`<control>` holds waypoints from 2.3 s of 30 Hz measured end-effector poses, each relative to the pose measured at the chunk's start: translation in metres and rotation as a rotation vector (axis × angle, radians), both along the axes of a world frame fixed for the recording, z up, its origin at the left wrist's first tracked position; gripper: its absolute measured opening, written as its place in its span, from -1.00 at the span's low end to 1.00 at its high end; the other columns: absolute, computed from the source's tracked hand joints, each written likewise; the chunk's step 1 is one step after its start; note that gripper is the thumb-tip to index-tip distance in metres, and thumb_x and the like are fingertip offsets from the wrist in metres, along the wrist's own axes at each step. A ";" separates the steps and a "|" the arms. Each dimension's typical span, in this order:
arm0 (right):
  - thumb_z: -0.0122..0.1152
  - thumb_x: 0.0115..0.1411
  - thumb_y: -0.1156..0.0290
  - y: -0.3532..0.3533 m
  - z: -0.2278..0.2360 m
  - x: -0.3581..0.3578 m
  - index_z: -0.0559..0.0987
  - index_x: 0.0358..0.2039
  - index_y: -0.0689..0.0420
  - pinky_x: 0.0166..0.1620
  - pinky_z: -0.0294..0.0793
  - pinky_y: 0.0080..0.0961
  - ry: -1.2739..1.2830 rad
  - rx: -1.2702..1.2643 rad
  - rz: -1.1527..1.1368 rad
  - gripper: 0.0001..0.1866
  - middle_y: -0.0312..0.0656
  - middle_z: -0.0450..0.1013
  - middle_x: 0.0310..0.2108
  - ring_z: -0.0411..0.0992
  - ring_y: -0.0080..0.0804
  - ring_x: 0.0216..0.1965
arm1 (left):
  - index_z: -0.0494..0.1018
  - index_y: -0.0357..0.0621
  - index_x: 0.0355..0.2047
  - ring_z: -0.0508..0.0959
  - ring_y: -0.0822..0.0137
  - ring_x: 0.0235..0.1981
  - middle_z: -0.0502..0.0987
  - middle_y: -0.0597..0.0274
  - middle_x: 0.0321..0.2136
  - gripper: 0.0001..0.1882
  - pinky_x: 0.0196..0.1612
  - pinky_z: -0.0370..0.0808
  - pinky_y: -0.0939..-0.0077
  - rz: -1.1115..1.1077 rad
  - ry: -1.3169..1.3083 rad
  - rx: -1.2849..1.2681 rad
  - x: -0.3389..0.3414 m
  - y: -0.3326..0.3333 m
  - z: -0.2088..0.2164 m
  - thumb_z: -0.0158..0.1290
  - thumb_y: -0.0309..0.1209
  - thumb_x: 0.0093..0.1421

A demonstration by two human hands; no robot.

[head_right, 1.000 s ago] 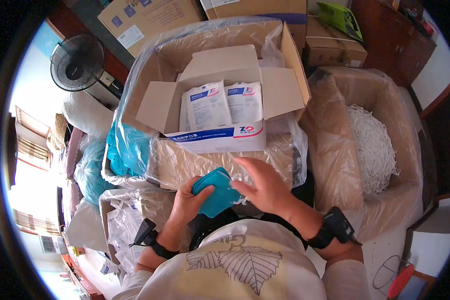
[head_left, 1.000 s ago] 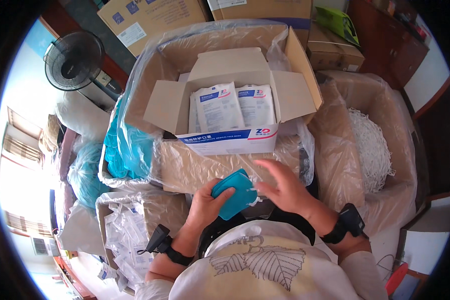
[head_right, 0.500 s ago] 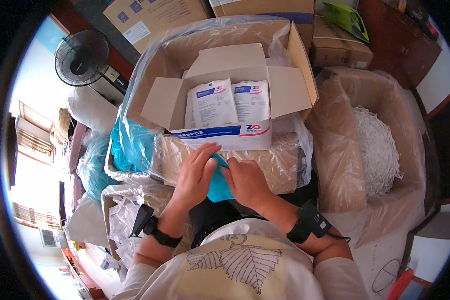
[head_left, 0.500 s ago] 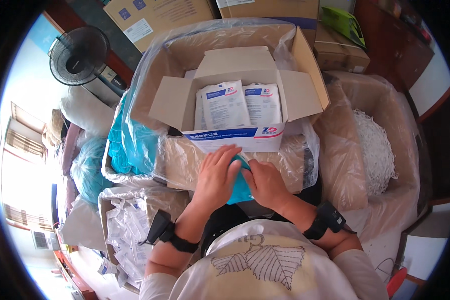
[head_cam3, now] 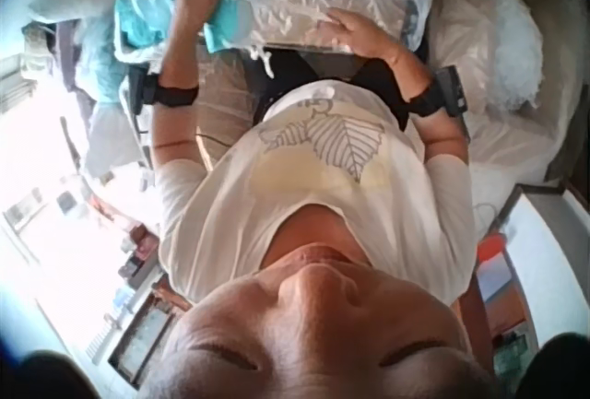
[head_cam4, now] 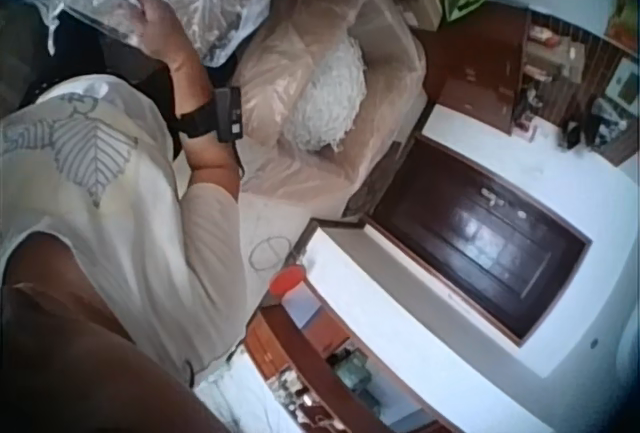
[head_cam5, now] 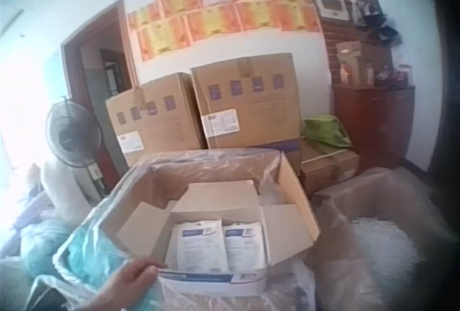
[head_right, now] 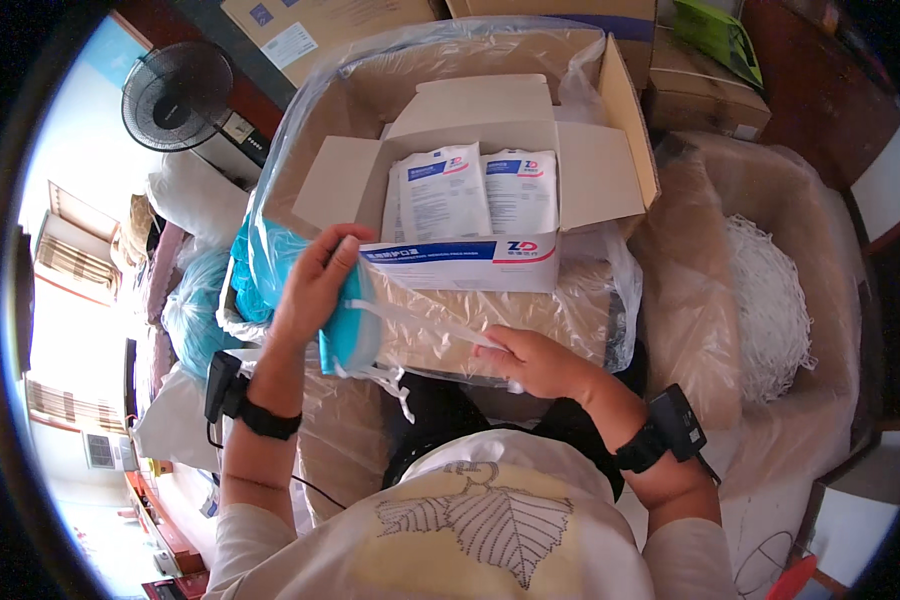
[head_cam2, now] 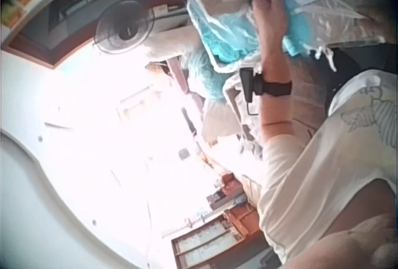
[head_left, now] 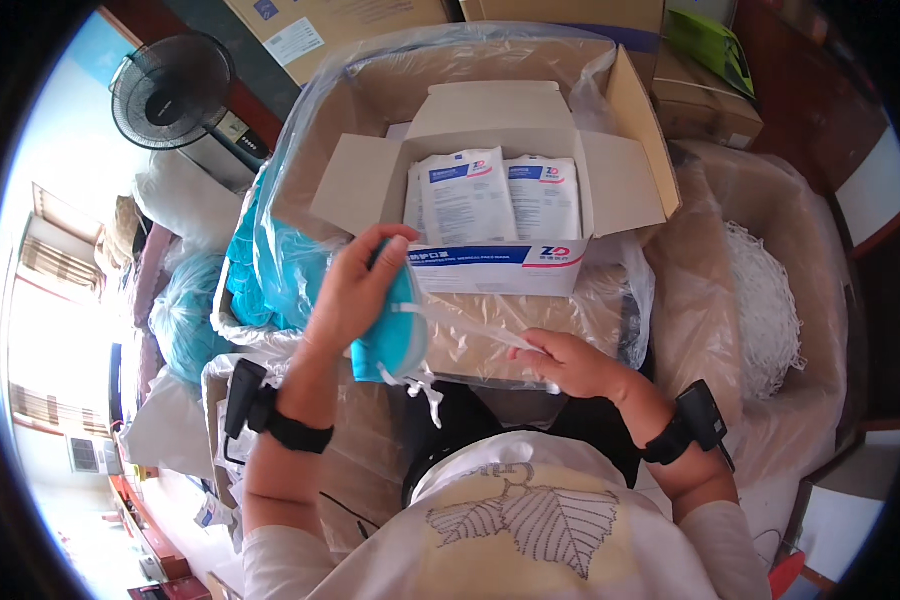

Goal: Removing medical face masks from packaging and sorting them into boxes.

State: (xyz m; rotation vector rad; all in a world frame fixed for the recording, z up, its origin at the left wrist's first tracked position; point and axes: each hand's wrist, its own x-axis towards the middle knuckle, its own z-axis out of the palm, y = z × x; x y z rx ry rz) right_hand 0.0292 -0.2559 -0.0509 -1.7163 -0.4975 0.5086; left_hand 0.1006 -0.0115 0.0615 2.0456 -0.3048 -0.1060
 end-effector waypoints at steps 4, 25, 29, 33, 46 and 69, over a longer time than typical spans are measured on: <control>-0.10 0.25 0.33 0.007 -0.018 0.010 0.42 -0.16 0.22 -0.30 0.34 -0.59 0.163 0.071 -0.039 -0.74 -0.29 0.38 -0.43 0.28 -0.57 -0.46 | 0.41 -0.16 -0.30 0.35 0.57 -0.34 0.41 0.41 -0.44 -0.76 -0.24 0.29 0.71 0.029 -0.056 0.120 -0.004 0.003 0.027 -0.11 -0.25 0.24; -0.16 0.28 0.17 0.052 0.001 -0.027 0.37 -0.24 0.27 -0.28 0.39 -0.56 0.786 0.439 0.306 -0.64 -0.38 0.20 -0.56 0.23 -0.64 -0.55 | 0.46 -0.11 -0.46 0.49 0.14 -0.45 0.47 0.20 -0.53 -0.90 -0.40 0.41 0.36 0.160 -0.728 0.701 -0.008 0.040 0.036 0.07 -0.38 0.02; -0.13 0.26 0.25 0.044 0.013 -0.014 0.42 -0.36 0.23 -0.48 0.35 -0.51 0.392 0.017 0.196 -0.71 -0.30 0.24 -0.64 0.23 -0.59 -0.59 | 0.52 0.01 -0.51 0.50 0.20 -0.54 0.48 0.26 -0.58 -0.88 -0.48 0.42 0.36 0.079 -0.504 0.837 -0.025 0.080 -0.011 0.11 -0.27 -0.01; -0.09 0.24 0.25 0.050 0.013 -0.009 0.40 -0.42 0.25 -0.48 0.32 -0.47 0.119 -0.180 0.169 -0.70 -0.13 0.32 -0.65 0.34 -0.46 -0.57 | 0.42 0.11 -0.09 0.55 0.04 -0.42 0.53 0.11 -0.55 -0.41 -0.34 0.47 0.28 -0.226 -0.002 0.790 -0.058 0.058 -0.042 0.05 0.14 -0.07; -0.13 0.25 0.33 0.056 0.024 -0.007 0.41 -0.34 0.21 -0.43 0.40 -0.58 0.311 -0.204 0.233 -0.79 -0.25 0.42 -0.54 0.42 -0.53 -0.52 | 0.43 -0.05 -0.20 0.50 0.19 -0.29 0.51 0.13 -0.39 -0.74 -0.20 0.40 0.39 -0.638 0.090 0.101 -0.075 0.035 -0.110 -0.05 -0.24 0.16; 0.01 0.04 0.39 0.068 0.020 -0.005 0.45 -0.50 0.13 -0.29 0.40 -0.29 -0.738 -0.390 0.154 -0.90 -0.17 0.40 -0.46 0.42 -0.15 -0.37 | 0.45 -0.21 -0.44 0.39 0.49 -0.42 0.47 0.28 -0.50 -0.65 -0.28 0.34 0.55 -0.730 0.707 0.019 -0.070 0.047 -0.100 -0.19 -0.20 0.26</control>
